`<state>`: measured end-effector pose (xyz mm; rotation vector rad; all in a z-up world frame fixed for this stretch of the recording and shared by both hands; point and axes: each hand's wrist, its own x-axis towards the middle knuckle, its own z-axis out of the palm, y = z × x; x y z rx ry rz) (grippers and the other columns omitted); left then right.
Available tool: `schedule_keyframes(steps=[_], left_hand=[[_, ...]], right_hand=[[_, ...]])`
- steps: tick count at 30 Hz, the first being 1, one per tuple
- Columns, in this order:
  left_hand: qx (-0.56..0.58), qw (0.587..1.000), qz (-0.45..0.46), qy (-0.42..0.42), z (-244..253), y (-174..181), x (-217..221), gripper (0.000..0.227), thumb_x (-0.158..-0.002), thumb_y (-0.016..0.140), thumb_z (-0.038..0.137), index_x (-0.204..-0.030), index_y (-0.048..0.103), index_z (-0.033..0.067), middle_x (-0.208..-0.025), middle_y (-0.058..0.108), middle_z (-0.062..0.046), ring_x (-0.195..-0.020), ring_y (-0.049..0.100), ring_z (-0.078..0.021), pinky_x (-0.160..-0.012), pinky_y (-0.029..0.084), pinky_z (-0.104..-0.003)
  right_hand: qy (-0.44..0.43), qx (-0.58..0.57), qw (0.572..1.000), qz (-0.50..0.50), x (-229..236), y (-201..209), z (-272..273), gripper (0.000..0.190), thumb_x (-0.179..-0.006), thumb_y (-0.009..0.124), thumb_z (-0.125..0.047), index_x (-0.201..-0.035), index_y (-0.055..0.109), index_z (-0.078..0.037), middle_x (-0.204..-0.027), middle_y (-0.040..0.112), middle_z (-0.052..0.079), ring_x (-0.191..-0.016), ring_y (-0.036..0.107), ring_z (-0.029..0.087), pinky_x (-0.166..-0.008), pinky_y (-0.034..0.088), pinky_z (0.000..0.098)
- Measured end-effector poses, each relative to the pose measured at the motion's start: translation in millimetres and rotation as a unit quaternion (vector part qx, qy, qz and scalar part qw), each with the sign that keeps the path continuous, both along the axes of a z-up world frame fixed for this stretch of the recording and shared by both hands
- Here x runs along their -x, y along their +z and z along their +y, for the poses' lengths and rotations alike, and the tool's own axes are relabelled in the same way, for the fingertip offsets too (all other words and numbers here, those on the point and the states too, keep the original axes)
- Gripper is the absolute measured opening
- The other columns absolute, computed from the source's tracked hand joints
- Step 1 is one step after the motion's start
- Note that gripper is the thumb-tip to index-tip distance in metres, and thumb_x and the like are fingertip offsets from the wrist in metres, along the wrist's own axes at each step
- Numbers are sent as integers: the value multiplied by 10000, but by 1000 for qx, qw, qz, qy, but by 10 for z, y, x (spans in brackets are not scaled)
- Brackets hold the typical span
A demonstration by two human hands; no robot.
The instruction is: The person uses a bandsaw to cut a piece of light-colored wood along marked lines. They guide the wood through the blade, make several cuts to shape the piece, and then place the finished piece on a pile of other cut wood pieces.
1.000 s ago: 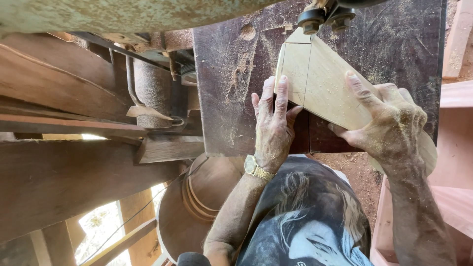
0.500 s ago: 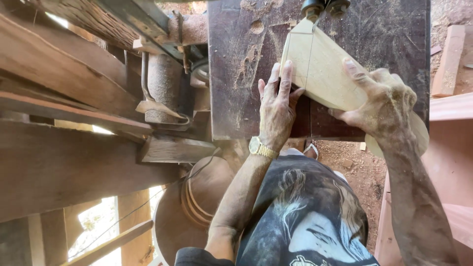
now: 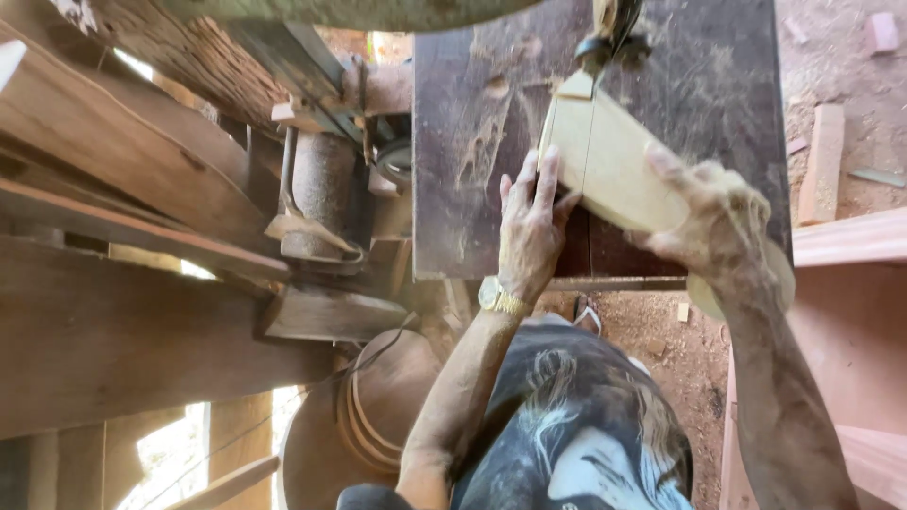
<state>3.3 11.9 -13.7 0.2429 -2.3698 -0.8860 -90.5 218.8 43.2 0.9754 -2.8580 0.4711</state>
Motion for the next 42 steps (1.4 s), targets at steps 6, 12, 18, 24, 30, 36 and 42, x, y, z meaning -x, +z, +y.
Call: schedule_keyframes(steps=[6, 12, 18, 24, 30, 36, 42], left_hand=[[-95, 993, 65, -24, -106, 40, -444, 539, -963, 773, 267, -1403, 505, 109, -1363, 619, -192, -1223, 659, -320, -1056, 576, -494], [-64, 989, 18, -132, -1124, 111, 691, 355, -960, 760, 91, -1283, 618, 49, -1157, 662, -118, -924, 719, -215, -799, 651, -328], [-26, 959, 26, -282, -1299, -10, 1414, 235, -878, 795, 50, -1102, 725, 52, -1048, 690, -80, -805, 723, -190, -720, 641, -315], [-24, 970, 61, -236, -1405, -149, 1406, 86, -914, 751, 20, -985, 770, 64, -997, 743, -60, -843, 743, -175, -720, 654, -278], [-280, 947, -55, -149, -1532, 258, 885, 33, -886, 740, 20, -888, 772, 17, -836, 735, -121, -712, 688, -165, -627, 567, -286], [-108, 988, -112, 0, -1506, 22, 1423, 112, -994, 684, 74, -918, 751, 27, -890, 746, -126, -689, 653, -184, -544, 532, -296], [3, 996, 90, -25, -1286, 12, 958, 272, -841, 714, -22, -1074, 658, 106, -1115, 625, -89, -1031, 637, -178, -840, 615, -266]], right_hand=[[-10, -34, 998, -56, -407, 165, 146, 1017, -602, 939, -449, -1512, 547, -222, -1120, 701, 195, -981, 666, 303, -805, 600, 478], [-30, -66, 993, -90, -577, 174, 273, 1041, -544, 919, -320, -1514, 540, -319, -1218, 678, 115, -1053, 650, 271, -926, 589, 440], [-49, -37, 994, -88, -530, 191, 209, 1054, -502, 913, -342, -1494, 556, -327, -1222, 679, 97, -1041, 652, 261, -929, 588, 434], [-59, -43, 994, -81, -561, 292, 112, 1025, -530, 951, -405, -1481, 579, -316, -1169, 685, 99, -1053, 654, 275, -933, 585, 444], [-47, -34, 996, -74, -529, 73, 273, 1058, -494, 921, -385, -1494, 579, -330, -1185, 685, 93, -1073, 646, 279, -945, 592, 442], [-30, -44, 996, -68, -545, 178, 219, 1066, -527, 924, -572, -1490, 563, -291, -1181, 675, 139, -1072, 642, 305, -900, 582, 482], [-35, -45, 996, -71, -605, 122, 266, 1084, -532, 919, -529, -1526, 559, -294, -1239, 676, 144, -1090, 647, 302, -889, 595, 476]])
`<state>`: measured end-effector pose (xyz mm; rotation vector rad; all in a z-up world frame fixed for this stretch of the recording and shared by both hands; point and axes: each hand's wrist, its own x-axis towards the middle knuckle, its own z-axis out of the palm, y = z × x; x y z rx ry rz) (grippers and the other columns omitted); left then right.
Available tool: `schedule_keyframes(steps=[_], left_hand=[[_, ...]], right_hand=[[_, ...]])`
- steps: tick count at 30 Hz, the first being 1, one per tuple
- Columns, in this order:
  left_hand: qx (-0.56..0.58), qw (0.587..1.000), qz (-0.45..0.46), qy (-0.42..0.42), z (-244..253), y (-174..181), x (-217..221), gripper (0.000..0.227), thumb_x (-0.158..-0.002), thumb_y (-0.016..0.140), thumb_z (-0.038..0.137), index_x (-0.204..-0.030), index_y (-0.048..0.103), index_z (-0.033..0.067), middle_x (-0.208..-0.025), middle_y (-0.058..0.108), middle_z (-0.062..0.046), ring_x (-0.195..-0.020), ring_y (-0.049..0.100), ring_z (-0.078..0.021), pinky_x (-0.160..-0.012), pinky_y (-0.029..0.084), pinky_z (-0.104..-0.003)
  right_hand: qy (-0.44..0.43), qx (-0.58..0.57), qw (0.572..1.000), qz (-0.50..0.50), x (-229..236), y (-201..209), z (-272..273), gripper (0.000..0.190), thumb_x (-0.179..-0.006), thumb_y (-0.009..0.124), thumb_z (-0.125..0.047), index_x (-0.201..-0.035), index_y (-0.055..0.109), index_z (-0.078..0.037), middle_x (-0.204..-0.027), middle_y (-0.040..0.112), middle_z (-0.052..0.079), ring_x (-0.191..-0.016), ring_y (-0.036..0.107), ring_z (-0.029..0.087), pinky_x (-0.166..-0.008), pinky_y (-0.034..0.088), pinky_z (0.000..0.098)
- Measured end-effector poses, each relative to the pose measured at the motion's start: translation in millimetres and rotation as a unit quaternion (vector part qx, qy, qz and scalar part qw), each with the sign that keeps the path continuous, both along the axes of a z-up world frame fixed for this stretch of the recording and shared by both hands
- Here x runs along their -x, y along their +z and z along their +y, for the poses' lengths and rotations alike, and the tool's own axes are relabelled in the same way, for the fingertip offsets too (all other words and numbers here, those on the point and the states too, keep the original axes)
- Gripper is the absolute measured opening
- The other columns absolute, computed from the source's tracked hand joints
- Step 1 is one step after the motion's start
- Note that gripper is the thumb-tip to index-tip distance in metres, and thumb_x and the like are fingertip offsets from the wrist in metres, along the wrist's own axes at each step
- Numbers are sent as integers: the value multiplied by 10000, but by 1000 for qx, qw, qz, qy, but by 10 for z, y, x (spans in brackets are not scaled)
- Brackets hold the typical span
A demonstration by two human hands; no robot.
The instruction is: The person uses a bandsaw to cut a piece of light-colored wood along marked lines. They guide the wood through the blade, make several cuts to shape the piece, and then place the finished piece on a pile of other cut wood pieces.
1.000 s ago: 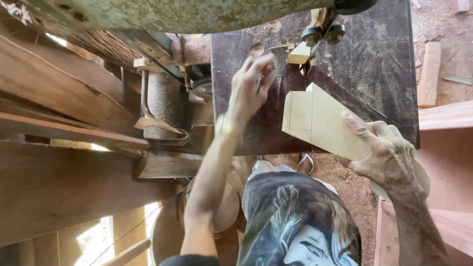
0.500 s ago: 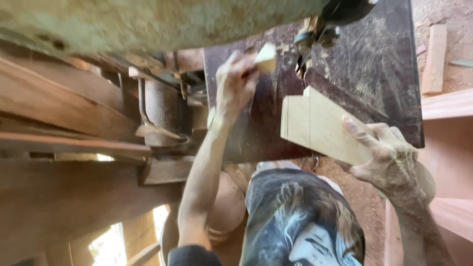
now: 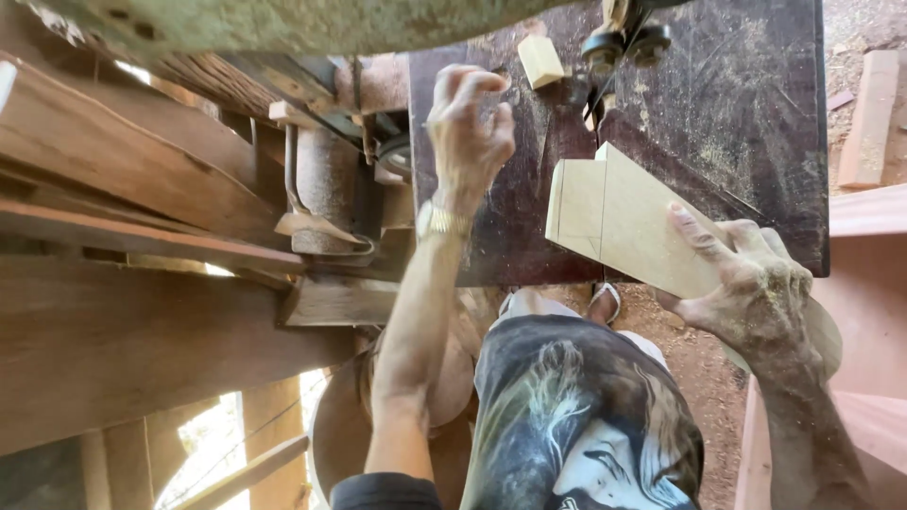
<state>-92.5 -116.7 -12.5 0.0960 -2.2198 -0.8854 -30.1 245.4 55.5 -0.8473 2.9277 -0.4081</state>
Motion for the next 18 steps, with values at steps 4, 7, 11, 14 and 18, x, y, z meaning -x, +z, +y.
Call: schedule_keyframes(steps=[4, 7, 11, 14, 18], left_hand=[[148, 940, -297, -78, -122, -203, 328, 263, -903, 636, -3, -1049, 716, 201, -1084, 642, -56, -1083, 589, -230, -894, 586, -322], [93, 952, -291, -38, -94, -78, 378, 517, -921, 504, -84, -1409, 566, 74, -1277, 556, -183, -1093, 549, -295, -837, 580, -426], [102, 992, -60, 32, -14, -189, 22, 539, -908, 563, -6, -1434, 507, -110, -1341, 611, -263, -1148, 611, -289, -971, 557, -432], [-38, 997, -50, 45, 313, 407, -747, 332, -937, 638, 47, -1254, 579, -31, -1110, 673, -151, -969, 659, -210, -885, 589, -338], [-260, 952, -159, 12, 873, 781, -1713, 220, -926, 791, 199, -923, 610, 75, -701, 675, -23, -598, 663, -81, -549, 559, -242]], right_hand=[[11, 1, 1000, 9, 87, -25, -1, 1101, -517, 935, -511, -1527, 555, -291, -1200, 680, 131, -1079, 646, 302, -894, 595, 480], [6, 11, 1000, 8, 41, 0, -8, 1091, -505, 945, -494, -1507, 566, -285, -1195, 677, 134, -1082, 648, 304, -898, 589, 483], [1, 10, 1000, 17, -4, 99, -48, 1059, -527, 927, -443, -1513, 581, -274, -1225, 677, 132, -1111, 652, 310, -934, 581, 464], [4, 2, 1000, 21, -26, 167, -96, 1047, -561, 925, -460, -1525, 575, -249, -1227, 673, 145, -1122, 650, 324, -937, 579, 459], [-1, -5, 1000, 29, -139, 78, -41, 1049, -638, 917, -506, -1552, 541, -156, -1182, 666, 184, -1065, 656, 333, -850, 591, 461]])
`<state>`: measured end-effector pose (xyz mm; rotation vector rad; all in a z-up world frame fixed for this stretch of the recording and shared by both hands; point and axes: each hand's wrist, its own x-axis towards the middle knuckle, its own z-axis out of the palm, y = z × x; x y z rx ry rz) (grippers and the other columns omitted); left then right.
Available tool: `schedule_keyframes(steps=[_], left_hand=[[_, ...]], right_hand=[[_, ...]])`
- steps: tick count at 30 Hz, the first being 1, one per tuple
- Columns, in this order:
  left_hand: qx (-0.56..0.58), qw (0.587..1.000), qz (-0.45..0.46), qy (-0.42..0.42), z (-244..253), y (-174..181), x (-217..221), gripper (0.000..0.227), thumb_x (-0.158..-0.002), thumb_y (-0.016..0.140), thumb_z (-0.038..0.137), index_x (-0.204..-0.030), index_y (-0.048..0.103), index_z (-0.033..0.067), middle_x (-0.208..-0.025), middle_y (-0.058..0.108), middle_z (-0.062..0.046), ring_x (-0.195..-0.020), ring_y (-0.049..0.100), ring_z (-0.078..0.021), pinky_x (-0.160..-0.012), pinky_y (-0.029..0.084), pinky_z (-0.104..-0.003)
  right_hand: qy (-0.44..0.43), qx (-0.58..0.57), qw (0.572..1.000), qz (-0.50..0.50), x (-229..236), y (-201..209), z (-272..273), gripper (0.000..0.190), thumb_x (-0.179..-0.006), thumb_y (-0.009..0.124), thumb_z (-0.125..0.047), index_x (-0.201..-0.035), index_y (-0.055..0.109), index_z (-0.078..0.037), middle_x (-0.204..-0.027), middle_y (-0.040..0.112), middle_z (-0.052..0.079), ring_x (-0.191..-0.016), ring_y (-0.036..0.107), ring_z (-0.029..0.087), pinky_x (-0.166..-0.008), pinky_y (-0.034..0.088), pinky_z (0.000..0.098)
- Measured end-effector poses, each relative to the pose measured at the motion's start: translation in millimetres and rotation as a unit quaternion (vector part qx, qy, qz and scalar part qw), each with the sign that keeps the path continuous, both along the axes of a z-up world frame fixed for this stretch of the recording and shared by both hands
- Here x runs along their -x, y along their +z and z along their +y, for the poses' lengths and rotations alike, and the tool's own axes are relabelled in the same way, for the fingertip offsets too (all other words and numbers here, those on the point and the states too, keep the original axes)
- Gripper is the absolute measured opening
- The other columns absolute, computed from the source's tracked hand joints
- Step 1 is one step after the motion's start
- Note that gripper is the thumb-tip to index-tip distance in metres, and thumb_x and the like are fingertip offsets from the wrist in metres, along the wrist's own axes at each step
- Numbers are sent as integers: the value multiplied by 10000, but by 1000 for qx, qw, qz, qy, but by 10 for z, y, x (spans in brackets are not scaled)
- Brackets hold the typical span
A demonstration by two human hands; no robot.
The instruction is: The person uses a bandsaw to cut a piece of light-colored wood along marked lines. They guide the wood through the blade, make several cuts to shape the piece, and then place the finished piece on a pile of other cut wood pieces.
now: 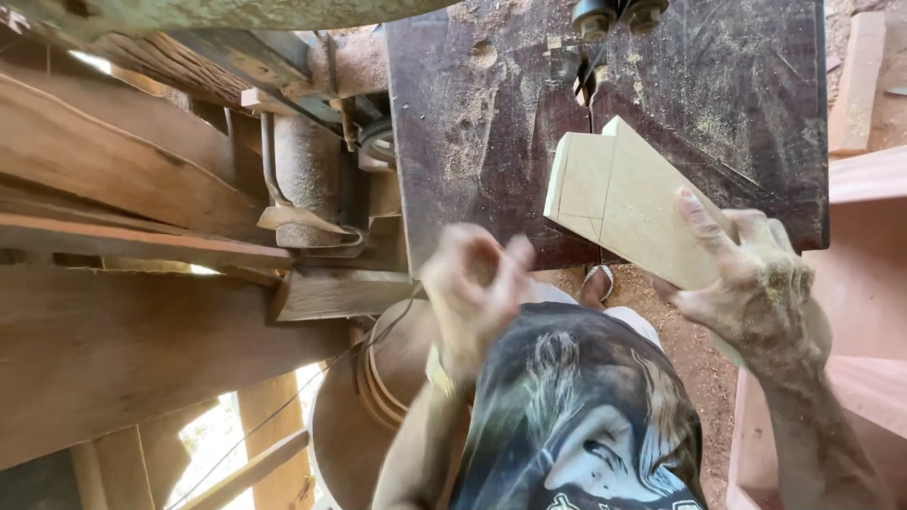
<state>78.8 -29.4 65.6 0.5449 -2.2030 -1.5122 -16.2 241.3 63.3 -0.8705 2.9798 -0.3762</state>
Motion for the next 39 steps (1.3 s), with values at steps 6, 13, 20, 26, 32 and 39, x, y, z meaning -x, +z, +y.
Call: schedule_keyframes(steps=[6, 13, 20, 26, 32, 39], left_hand=[[-146, 922, -79, -349, 753, -244, -513, 459, -946, 768, 319, -1216, 583, -3, -956, 724, -84, -776, 735, -168, -665, 599, -281], [-93, 894, -58, -434, 749, -272, -612, 847, -911, 751, 412, -1495, 340, -44, -1198, 630, -214, -1073, 688, -309, -982, 595, -417], [13, 928, -59, -367, 582, -102, -725, 1243, -708, 911, 364, -1599, 151, -55, -1436, 391, -298, -1256, 551, -448, -1018, 546, -480], [121, 953, -27, -278, 179, -218, -811, 1026, -716, 913, 237, -1533, 330, 24, -1381, 477, -228, -1230, 591, -389, -995, 575, -462], [231, 944, 17, -236, 62, -218, -811, 943, -662, 929, 286, -1436, 454, 34, -1288, 543, -171, -1186, 596, -361, -976, 525, -508], [197, 971, 52, -129, 147, -474, -794, 1019, -697, 940, 598, -1412, 472, 43, -1332, 607, -113, -1323, 536, -374, -1187, 403, -538]], right_hand=[[-60, -41, 997, 13, -333, -34, -49, 1124, -615, 903, -558, -1560, 535, -73, -1078, 630, 224, -879, 650, 312, -591, 574, 421], [-150, -86, 983, 62, -428, 88, -450, 1067, -667, 904, -579, -1518, 576, -26, -1017, 546, 182, -834, 619, 288, -552, 540, 396], [-144, 18, 986, 85, -454, -13, -697, 1154, -744, 840, -711, -1455, 493, 128, -1100, 486, 251, -856, 592, 294, -531, 531, 363], [-230, 250, 941, -20, -228, -334, -514, 951, -860, 650, -694, -1497, 470, -13, -1011, 585, 145, -798, 629, 181, -583, 558, 379], [-55, 278, 946, 160, 702, -957, -312, 527, -1159, 547, -391, -1508, 461, -5, -1182, 612, 183, -1014, 656, 211, -809, 624, 355], [-130, 363, 921, 51, 900, -1270, -323, 117, -1163, 562, -130, -1117, 631, -48, -915, 611, 42, -729, 545, 105, -618, 516, 303]])
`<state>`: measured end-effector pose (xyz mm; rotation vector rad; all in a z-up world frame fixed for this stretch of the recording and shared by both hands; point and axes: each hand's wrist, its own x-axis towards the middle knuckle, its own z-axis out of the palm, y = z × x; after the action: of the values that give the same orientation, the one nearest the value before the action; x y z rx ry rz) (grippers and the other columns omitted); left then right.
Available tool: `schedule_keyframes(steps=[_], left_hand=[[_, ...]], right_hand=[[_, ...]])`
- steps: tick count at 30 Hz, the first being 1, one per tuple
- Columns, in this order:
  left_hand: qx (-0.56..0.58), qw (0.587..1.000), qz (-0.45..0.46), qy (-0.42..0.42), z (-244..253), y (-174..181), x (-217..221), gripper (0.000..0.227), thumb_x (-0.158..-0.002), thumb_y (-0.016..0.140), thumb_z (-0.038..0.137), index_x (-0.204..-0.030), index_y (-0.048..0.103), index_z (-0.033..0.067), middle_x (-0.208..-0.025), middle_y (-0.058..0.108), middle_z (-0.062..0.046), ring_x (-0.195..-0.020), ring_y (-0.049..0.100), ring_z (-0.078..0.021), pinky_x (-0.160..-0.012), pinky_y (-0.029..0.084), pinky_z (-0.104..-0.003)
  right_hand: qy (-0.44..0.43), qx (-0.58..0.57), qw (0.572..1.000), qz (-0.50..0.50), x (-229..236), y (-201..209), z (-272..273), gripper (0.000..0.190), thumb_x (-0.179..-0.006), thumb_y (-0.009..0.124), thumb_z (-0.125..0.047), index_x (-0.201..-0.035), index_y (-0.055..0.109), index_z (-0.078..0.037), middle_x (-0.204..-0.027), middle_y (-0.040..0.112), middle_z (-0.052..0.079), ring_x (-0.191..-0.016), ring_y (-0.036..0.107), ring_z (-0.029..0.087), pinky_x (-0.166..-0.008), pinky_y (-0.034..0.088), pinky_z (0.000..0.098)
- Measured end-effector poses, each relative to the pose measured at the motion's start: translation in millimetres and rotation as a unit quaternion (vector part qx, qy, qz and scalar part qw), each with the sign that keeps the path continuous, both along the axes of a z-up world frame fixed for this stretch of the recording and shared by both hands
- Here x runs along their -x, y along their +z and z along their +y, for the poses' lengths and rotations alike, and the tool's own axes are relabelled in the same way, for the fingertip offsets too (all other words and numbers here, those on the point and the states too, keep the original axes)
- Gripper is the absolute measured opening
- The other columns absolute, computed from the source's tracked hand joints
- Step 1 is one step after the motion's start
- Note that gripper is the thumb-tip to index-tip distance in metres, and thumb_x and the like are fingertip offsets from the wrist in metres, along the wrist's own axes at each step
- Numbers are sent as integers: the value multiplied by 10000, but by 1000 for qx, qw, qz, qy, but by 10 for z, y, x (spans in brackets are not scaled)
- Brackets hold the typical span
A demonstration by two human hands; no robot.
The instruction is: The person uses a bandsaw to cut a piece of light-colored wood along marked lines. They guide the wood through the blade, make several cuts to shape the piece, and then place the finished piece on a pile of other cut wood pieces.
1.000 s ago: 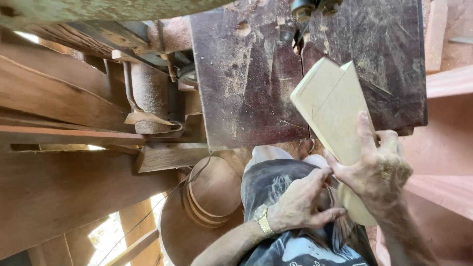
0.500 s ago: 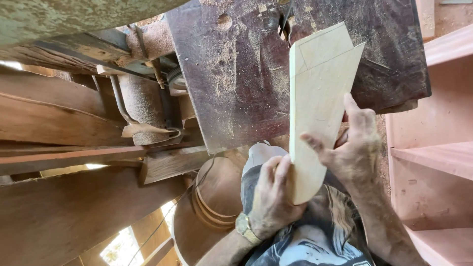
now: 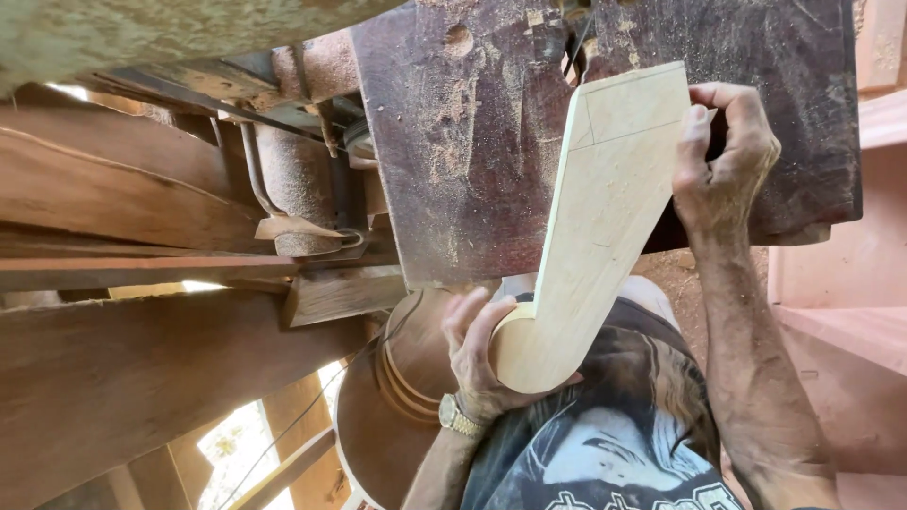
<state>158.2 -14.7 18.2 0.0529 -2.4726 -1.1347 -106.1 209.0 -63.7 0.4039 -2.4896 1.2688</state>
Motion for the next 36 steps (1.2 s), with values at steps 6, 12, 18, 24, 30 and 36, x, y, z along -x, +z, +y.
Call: schedule_keyframes(steps=[6, 12, 18, 24, 30, 36], left_hand=[[21, 1000, 20, -7, -176, -154, 164, 917, -642, 901, 564, -1318, 526, 71, -1307, 650, -149, -1422, 485, -431, -1316, 126, -639], [-40, 998, -20, -45, -298, -69, 226, 883, -692, 905, 536, -1340, 531, 67, -1297, 681, -151, -1443, 551, -384, -1350, 137, -613], [-31, 999, -18, -36, -229, -21, 280, 876, -697, 922, 508, -1335, 514, 67, -1299, 672, -150, -1424, 574, -373, -1350, 141, -589], [-27, 999, -15, -40, -235, -36, 323, 887, -682, 910, 525, -1331, 518, 67, -1283, 683, -145, -1392, 603, -354, -1349, 140, -579], [-20, 999, -11, -33, -203, -77, 311, 914, -696, 874, 605, -1344, 518, 67, -1275, 688, -134, -1387, 613, -340, -1348, 151, -576], [-17, 999, -18, -29, -207, -32, 344, 923, -684, 870, 625, -1341, 528, 73, -1279, 690, -133, -1387, 613, -337, -1346, 161, -573]], right_hand=[[8, 12, 1000, -1, 110, 39, -80, 181, -1184, 567, -152, -1026, 564, -62, -835, 521, 14, -694, 492, 89, -616, 458, 275], [57, 11, 998, -21, 24, 350, -92, 160, -1172, 549, -174, -1103, 560, -31, -898, 517, 37, -769, 511, 111, -666, 458, 295], [35, -23, 999, 29, 80, 199, -90, 132, -1195, 446, -102, -1152, 552, -38, -1015, 555, 58, -835, 516, 121, -740, 478, 291], [40, -3, 999, 10, 80, 186, -99, 150, -1152, 387, -41, -1171, 536, -31, -990, 522, 62, -868, 518, 129, -780, 488, 303], [33, 3, 999, 4, 116, 225, -150, 159, -1136, 383, -31, -1174, 538, -27, -1046, 565, 73, -879, 527, 134, -795, 487, 307], [31, 8, 999, 5, 141, 210, -162, 135, -1185, 407, -47, -1182, 541, -27, -1044, 568, 73, -954, 563, 135, -857, 522, 315]])
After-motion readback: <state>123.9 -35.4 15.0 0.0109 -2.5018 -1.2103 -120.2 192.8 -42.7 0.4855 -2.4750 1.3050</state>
